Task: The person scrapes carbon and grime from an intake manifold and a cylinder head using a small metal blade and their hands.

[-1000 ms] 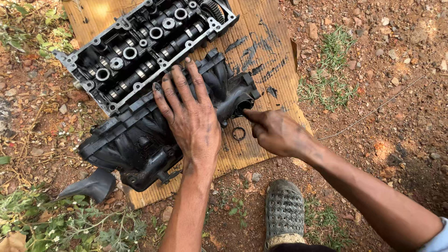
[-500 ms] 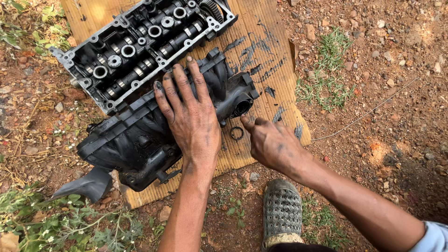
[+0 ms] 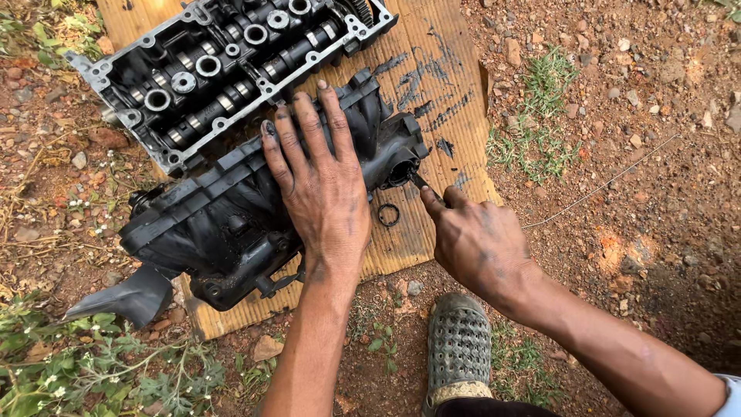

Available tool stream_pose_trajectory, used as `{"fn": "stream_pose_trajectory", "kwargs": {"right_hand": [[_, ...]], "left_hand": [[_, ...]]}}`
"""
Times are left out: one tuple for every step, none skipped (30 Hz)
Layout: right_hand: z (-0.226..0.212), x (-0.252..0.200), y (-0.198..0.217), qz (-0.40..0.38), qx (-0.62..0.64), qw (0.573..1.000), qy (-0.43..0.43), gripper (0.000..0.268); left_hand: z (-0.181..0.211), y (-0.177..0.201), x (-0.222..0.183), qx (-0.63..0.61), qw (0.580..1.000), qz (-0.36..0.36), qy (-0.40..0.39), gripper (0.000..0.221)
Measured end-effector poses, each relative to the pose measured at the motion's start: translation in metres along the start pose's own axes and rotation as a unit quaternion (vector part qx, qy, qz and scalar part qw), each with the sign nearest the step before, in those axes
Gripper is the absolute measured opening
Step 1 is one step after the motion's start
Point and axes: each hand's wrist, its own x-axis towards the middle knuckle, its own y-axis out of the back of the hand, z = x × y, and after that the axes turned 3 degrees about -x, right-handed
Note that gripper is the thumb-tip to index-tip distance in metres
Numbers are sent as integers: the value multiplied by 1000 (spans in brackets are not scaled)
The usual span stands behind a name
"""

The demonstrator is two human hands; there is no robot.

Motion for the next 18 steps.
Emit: {"fn": "stream_pose_trajectory", "kwargs": {"right_hand": [[-2, 1, 2, 3, -10, 1000, 2, 64], [-3, 2, 4, 8, -19, 1000, 3, 64], [-2, 2, 6, 0, -19, 1000, 3, 64], [-1, 2, 7, -7, -19, 1000, 4, 64], [1, 2, 7, -15, -18, 1000, 4, 63], [3, 1, 8, 8, -23, 1000, 3, 62], [6, 0, 8, 30, -28, 999, 3, 61], [6, -2, 7, 49, -29, 998, 3, 60], [5, -6, 4, 45, -21, 999, 16, 61], [6, -9, 1, 47, -15, 999, 21, 62], [10, -10, -3, 49, -8, 998, 27, 62], [21, -7, -7, 28, 112, 993, 11, 57], [38, 1, -11, 8, 231, 973, -5, 51], [55, 9, -18, -12, 346, 938, -22, 47], [70, 17, -29, 26, 403, 915, -17, 42], [80, 30, -43, 63, 459, 886, -7, 38], [89, 45, -58, 99, 513, 853, 3, 35], [98, 60, -73, 74, 573, 814, -56, 28]], "left_hand": [[0, 0, 0, 9, 1000, 1, 1, 90], [0, -1, 2, 18, 1000, 3, 1, 90], [0, -1, 3, 26, 1000, 5, 0, 90], [-1, 0, 3, 21, 1000, 5, -1, 90], [-2, 1, 2, 16, 1000, 6, -2, 90], [-2, 1, 1, 10, 1000, 6, -1, 90], [-2, 0, 2, 5, 1000, 13, 0, 89], [-2, -1, 2, 2, 1000, 16, -1, 88], [-2, 0, 1, -1, 1000, 19, -1, 87], [-2, 0, 4, 0, 1000, 18, 1, 87], [-3, 1, 6, 0, 1000, 17, 3, 88], [-3, 1, 5, -1, 1000, 12, 8, 89], [-4, 2, 5, 9, 1000, 16, 5, 89], [-4, 2, 4, 17, 1000, 18, 1, 88], [-4, 1, 4, 25, 999, 20, -2, 88], [-4, 1, 4, 20, 1000, 21, 1, 88], [-4, 1, 4, 15, 1000, 21, 3, 88], [-3, 0, 5, 7, 1000, 22, 2, 88]]}}
